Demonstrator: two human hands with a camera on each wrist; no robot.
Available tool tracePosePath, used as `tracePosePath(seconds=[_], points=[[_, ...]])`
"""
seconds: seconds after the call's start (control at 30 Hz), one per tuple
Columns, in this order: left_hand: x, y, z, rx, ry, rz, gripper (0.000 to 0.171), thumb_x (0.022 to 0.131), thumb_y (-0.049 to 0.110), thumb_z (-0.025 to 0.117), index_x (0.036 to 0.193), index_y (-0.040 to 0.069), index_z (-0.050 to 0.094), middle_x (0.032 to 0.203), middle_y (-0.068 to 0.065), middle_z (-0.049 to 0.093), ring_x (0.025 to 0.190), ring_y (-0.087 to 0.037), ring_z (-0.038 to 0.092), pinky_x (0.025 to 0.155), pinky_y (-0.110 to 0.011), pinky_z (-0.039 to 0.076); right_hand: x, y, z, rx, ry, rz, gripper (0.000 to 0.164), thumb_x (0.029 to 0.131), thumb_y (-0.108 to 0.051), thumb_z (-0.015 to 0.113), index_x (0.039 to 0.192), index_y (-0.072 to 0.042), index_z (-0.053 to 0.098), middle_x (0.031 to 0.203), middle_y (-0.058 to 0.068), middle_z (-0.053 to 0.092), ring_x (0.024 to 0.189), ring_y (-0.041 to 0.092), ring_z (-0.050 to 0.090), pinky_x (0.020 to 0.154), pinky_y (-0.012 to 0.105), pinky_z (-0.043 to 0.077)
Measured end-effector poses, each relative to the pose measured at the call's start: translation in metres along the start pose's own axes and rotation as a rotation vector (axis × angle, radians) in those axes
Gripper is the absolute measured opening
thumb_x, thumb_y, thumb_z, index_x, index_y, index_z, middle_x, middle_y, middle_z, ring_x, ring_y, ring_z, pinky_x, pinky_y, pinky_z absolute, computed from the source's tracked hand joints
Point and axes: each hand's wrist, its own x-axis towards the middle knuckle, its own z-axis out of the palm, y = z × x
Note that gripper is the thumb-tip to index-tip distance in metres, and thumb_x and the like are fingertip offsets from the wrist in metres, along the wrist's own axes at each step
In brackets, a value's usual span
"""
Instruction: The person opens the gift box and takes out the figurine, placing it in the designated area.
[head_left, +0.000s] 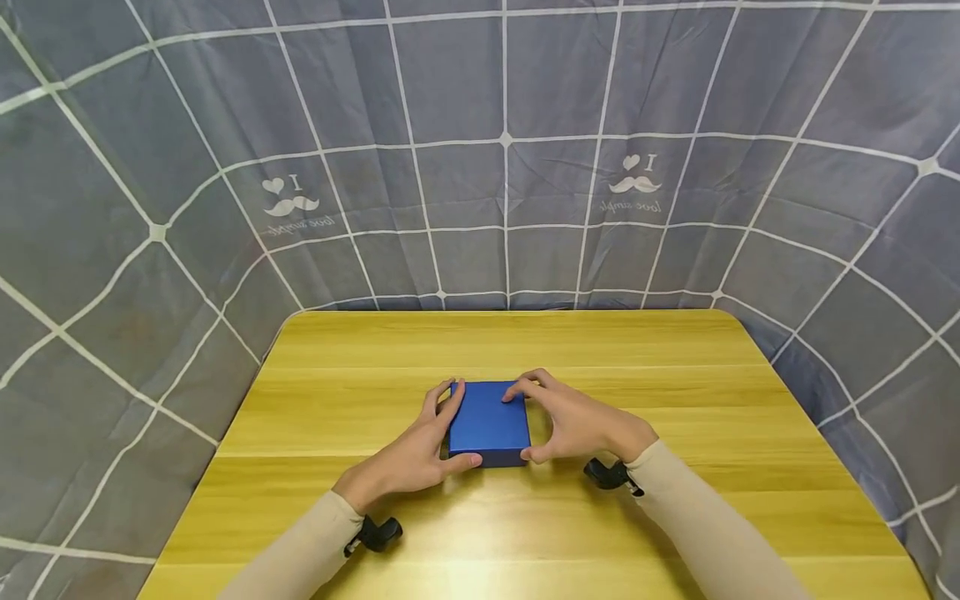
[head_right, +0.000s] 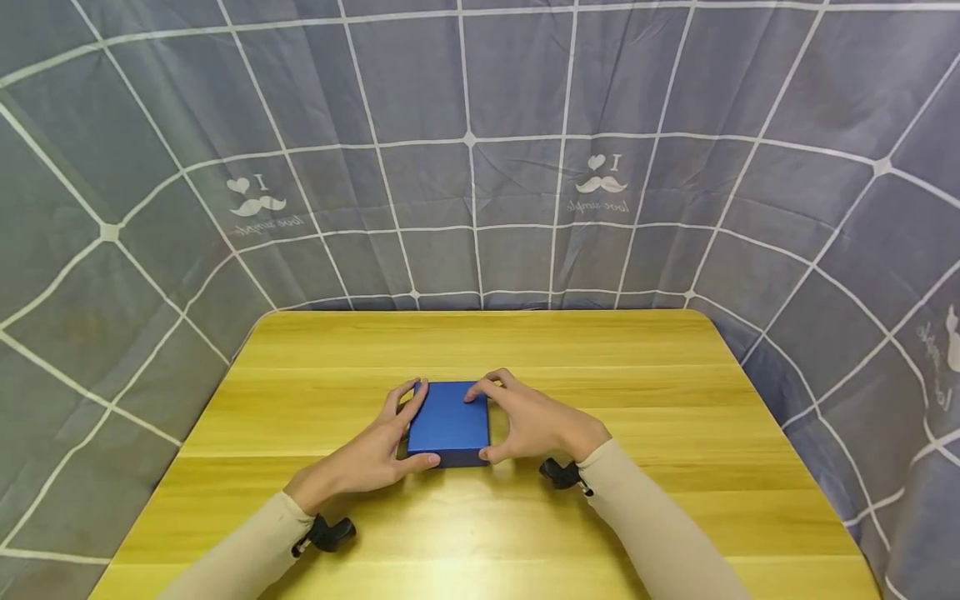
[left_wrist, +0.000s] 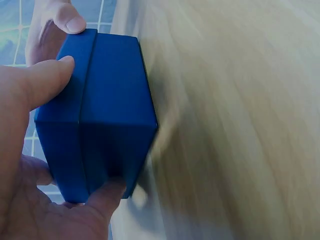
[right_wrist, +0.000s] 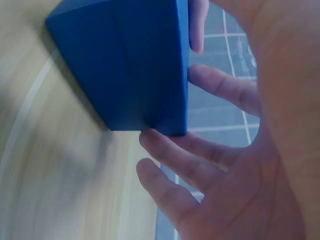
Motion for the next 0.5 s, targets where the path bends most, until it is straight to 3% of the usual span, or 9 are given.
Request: tracePosePath(seconds=[0.2,0.5], points=[[0.008,0.005,0.013,0.018,-0.02,0.051,0.118,0.108,0.051,0.084,0.188,0.013,0.006,0.194,-0.026,0.0,0.177,-0.042,0.035,0.136,-0.059,0.045,-0.019,0.012,-0.009,0.022,-0.023,0.02,0.078,0.095,-0.045,0.097,0.161,-0.034,0.057,0.174,0.01,0.044,0.153,0.037,0.058,0.122,0.062,0.056],[0.013,0.007,0.017,0.019,0.045,0.043,0.121,0.1,0.05,0.094,0.189,0.016,0.019,0.193,-0.023,0.013,0.172,-0.044,0.043,0.135,-0.062,0.047,-0.029,0.017,-0.013,0.068,0.014,0.016,0.08,0.095,-0.055,0.096,0.164,-0.037,0.058,0.181,0.012,0.042,0.159,0.041,0.055,0.126,0.071,0.052]])
